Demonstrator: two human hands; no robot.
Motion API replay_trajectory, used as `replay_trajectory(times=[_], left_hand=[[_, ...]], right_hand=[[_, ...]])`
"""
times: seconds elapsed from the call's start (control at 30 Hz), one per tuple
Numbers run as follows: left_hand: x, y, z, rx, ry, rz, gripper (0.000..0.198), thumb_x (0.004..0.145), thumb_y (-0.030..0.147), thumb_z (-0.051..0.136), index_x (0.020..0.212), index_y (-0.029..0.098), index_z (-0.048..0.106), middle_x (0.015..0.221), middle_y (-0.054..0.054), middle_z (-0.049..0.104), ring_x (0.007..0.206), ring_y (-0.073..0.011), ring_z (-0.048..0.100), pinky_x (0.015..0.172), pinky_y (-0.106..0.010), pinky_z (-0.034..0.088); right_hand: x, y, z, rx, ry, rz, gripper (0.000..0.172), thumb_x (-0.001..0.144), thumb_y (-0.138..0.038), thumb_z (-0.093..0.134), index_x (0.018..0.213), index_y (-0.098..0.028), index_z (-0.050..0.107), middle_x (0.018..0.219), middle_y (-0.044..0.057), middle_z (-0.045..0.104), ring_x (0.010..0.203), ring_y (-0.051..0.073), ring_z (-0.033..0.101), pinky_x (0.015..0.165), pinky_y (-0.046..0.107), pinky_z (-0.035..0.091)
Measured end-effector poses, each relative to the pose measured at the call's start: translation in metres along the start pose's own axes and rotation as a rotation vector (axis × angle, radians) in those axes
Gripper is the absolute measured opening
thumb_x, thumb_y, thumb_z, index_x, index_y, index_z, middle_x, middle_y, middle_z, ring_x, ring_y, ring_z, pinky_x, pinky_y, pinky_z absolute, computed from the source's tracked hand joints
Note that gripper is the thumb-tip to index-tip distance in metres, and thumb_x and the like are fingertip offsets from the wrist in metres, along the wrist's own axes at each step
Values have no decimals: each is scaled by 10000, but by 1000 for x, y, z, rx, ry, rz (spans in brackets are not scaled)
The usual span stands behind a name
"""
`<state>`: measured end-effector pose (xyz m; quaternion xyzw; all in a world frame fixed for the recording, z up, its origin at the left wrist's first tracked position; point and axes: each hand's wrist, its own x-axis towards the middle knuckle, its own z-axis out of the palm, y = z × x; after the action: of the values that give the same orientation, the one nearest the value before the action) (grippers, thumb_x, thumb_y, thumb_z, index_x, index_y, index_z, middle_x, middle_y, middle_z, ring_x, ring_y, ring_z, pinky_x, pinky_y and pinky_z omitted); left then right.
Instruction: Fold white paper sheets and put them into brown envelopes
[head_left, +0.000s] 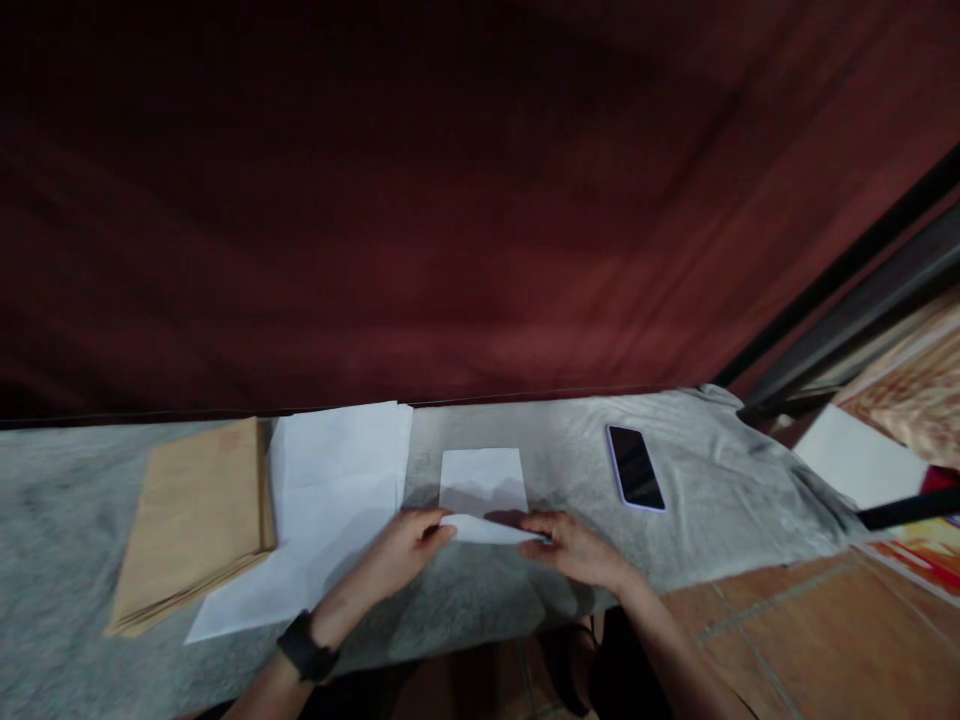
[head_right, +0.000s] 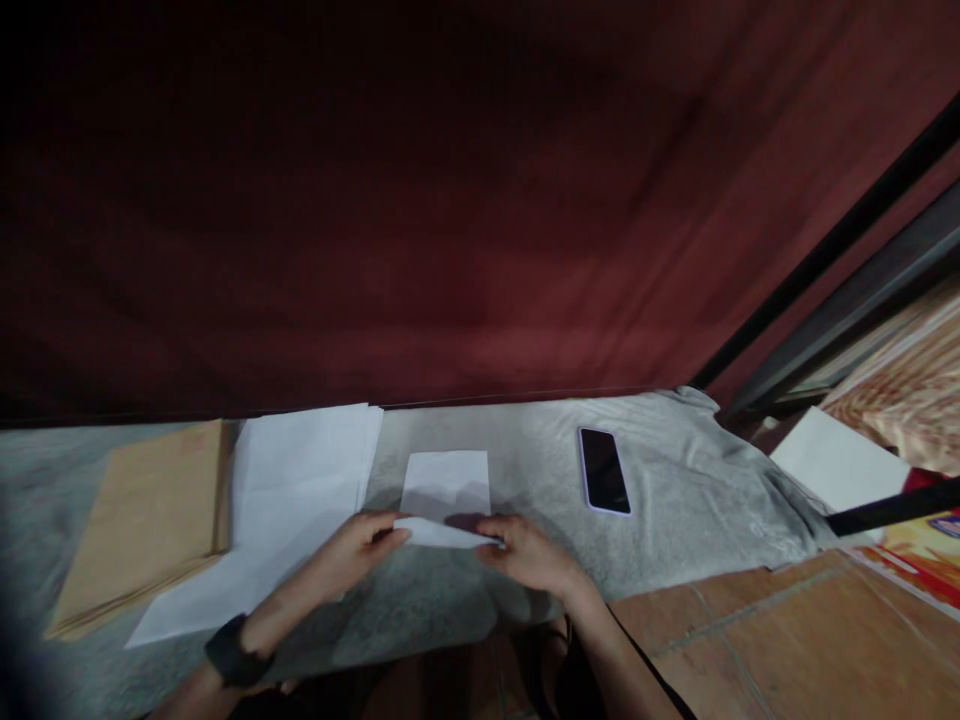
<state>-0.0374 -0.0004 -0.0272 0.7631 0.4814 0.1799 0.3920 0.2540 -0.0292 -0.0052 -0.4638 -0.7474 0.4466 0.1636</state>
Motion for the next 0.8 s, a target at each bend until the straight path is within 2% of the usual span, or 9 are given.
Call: replay_trajectory(times=[0.07, 0.13, 0.23, 0.3, 0.37, 0.47, 0.63, 0.8], left_hand=[[4, 1, 4, -5, 73, -45, 368, 928, 422, 460, 757, 170, 667, 697, -15, 683, 660, -175, 600, 611, -259, 448], [9, 3, 8, 23, 155, -76, 371, 941, 428, 433, 761, 176, 636, 699, -15, 671, 674, -176, 598, 609, -255, 434], [17, 8, 12, 173, 242, -147, 329, 975, 371, 392, 855, 186, 636, 802, -41, 712, 748, -188, 648, 662, -259, 452], [22, 12, 14, 325, 262, -204, 294, 989, 322, 387, 965, 190, 648, 913, -68, 743, 817, -198, 687, 713, -265, 467], [26, 18, 15, 472, 262, -250, 293, 1003, 310, 384, 1058, 198, 649, 984, -84, 753, 866, -208, 709, 738, -270, 476], [31, 26, 15, 591, 262, -307, 328, 1024, 334, 354, 1124, 211, 641, 950, -78, 761, 853, -215, 724, 710, -278, 488], [40, 32, 15, 621, 275, -401, 365, 1034, 338, 322, 1162, 199, 634, 917, -90, 760, 852, -232, 728, 707, -299, 499], [54, 28, 12, 506, 307, -479, 351, 1026, 345, 350, 1163, 186, 632, 967, -101, 755, 909, -244, 716, 738, -314, 489]], right_hand=[[9, 10, 3, 7, 106, 85, 256, 930, -333, 526, 1004, -205, 735, 825, 0, 722, 739, 170, 644, 645, 252, 471], [21, 20, 9, -15, 254, 148, 245, 921, -341, 556, 1004, -178, 719, 762, 8, 701, 671, 159, 619, 617, 251, 451], [41, 29, 16, -79, 428, 196, 204, 923, -326, 570, 935, -169, 699, 802, 34, 711, 723, 171, 643, 648, 254, 453], [50, 29, 20, -175, 465, 250, 182, 933, -323, 571, 896, -184, 683, 826, 44, 722, 774, 186, 667, 667, 253, 453], [56, 26, 22, -297, 481, 322, 149, 943, -318, 574, 943, -202, 667, 847, 47, 733, 804, 196, 687, 675, 253, 447], [62, 18, 25, -442, 500, 390, 160, 971, -328, 549, 1055, -219, 630, 898, 51, 746, 818, 195, 708, 678, 252, 440], [72, 11, 28, -530, 524, 423, 209, 995, -344, 538, 1149, -208, 574, 977, 70, 752, 883, 200, 724, 721, 255, 443], [81, 10, 28, -549, 579, 434, 264, 1006, -313, 518, 1238, -188, 522, 1079, 104, 743, 960, 217, 720, 788, 275, 456]])
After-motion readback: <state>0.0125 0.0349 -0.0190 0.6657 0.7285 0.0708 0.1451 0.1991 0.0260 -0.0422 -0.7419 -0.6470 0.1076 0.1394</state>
